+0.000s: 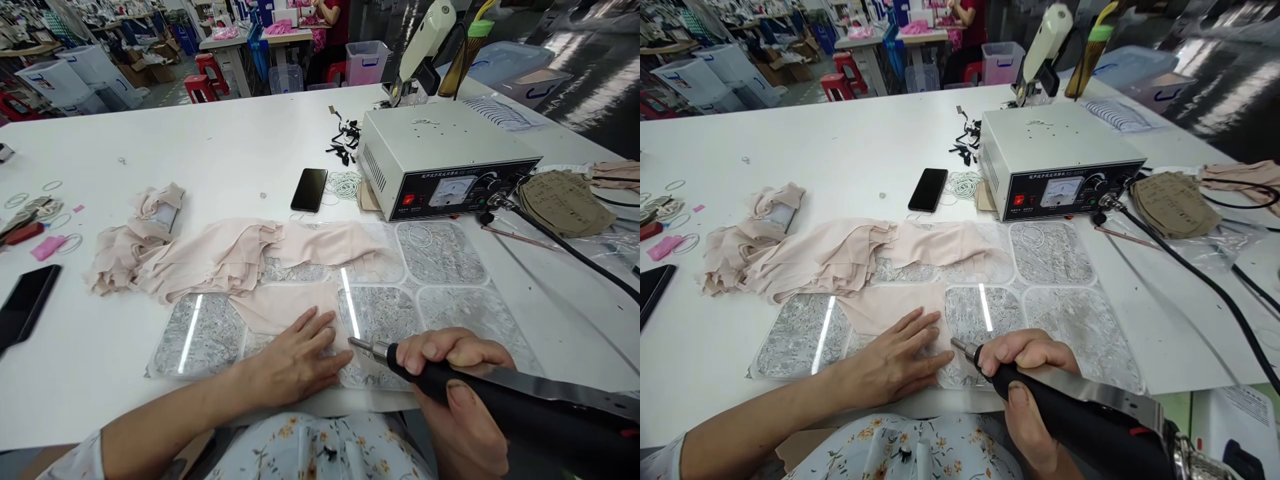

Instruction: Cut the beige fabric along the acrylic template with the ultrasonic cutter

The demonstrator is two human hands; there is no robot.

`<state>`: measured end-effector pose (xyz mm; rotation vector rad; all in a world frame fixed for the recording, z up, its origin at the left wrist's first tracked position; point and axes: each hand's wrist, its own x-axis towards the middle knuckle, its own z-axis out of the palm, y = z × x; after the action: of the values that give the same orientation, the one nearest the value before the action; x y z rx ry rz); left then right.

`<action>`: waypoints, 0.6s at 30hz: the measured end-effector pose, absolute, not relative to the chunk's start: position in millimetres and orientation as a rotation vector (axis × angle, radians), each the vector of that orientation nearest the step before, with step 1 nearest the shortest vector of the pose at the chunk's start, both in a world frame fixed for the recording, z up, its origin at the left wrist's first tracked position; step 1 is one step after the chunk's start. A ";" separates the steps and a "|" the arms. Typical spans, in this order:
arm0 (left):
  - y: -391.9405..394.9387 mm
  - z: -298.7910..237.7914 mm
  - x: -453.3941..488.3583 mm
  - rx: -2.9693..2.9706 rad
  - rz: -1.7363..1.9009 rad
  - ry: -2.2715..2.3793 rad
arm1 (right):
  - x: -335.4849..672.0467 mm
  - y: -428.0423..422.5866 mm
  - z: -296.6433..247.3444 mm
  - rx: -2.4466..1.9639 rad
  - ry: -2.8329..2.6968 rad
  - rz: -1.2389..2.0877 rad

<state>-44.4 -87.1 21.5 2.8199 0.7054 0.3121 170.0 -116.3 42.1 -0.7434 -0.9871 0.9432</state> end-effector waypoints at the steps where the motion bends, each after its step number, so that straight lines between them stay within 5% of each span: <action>1: -87.2 21.3 -44.2 2.820 0.305 0.710 | 169.8 -116.2 41.8 -0.741 -0.980 0.948; 18: -88.4 19.8 -44.2 2.842 0.319 0.717 | 165.2 -108.9 33.2 -0.710 -0.934 0.951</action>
<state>-44.2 -88.4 19.8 2.8424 0.7170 0.3188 165.2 -108.9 33.2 -0.7098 -0.9337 0.9515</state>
